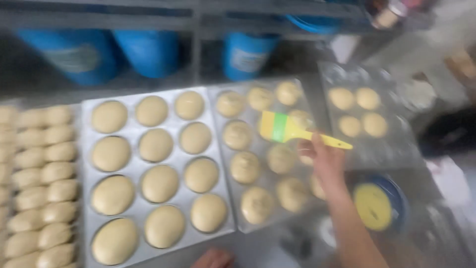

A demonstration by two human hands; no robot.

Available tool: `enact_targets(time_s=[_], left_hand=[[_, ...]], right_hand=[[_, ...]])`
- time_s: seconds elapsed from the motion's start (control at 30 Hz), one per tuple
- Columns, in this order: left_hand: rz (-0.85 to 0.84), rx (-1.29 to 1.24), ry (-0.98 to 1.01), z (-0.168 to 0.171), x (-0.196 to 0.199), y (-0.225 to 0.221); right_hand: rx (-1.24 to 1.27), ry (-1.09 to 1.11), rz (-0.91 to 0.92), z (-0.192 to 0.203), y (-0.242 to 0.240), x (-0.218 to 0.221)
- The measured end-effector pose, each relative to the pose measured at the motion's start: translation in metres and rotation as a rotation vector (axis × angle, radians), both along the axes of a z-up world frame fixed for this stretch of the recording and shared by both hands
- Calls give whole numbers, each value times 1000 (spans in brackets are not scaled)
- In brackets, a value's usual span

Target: The person brushes egg wash onto proofed dough buns in baking trays using a pastry brush, dipping the brush into a bowl of egg wash. They then sprinkle seeds from a jar over the washed buns and continue brushing egg wash onto more trays of buns.

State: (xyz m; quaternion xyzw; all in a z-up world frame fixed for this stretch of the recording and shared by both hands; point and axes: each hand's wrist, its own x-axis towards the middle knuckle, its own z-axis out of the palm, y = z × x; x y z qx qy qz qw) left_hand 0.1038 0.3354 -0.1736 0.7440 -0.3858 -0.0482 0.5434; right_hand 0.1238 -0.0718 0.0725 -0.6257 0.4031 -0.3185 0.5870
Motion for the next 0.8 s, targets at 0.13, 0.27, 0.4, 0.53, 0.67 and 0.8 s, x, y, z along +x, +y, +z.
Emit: enact_targets(time_s=[0.13, 0.27, 0.4, 0.53, 0.67, 0.8], left_hand=[[-436, 4, 238, 250, 40, -146], [-595, 61, 275, 207, -22, -287], [-815, 594, 394, 110, -105, -400], [-508, 591, 555, 16, -187, -451], [-422, 581, 675, 32, -183, -456], [-455, 605, 518, -9, -190, -458]], right_hand=[[-46, -127, -133, 28, -19, -124], [-106, -110, -252, 65, -36, -201], [-83, -101, -340, 61, -59, -273], [-64, -46, -376, 39, -83, -331], [-84, 174, -373, 46, -90, -355], [-69, 367, -366, 46, -97, -375]])
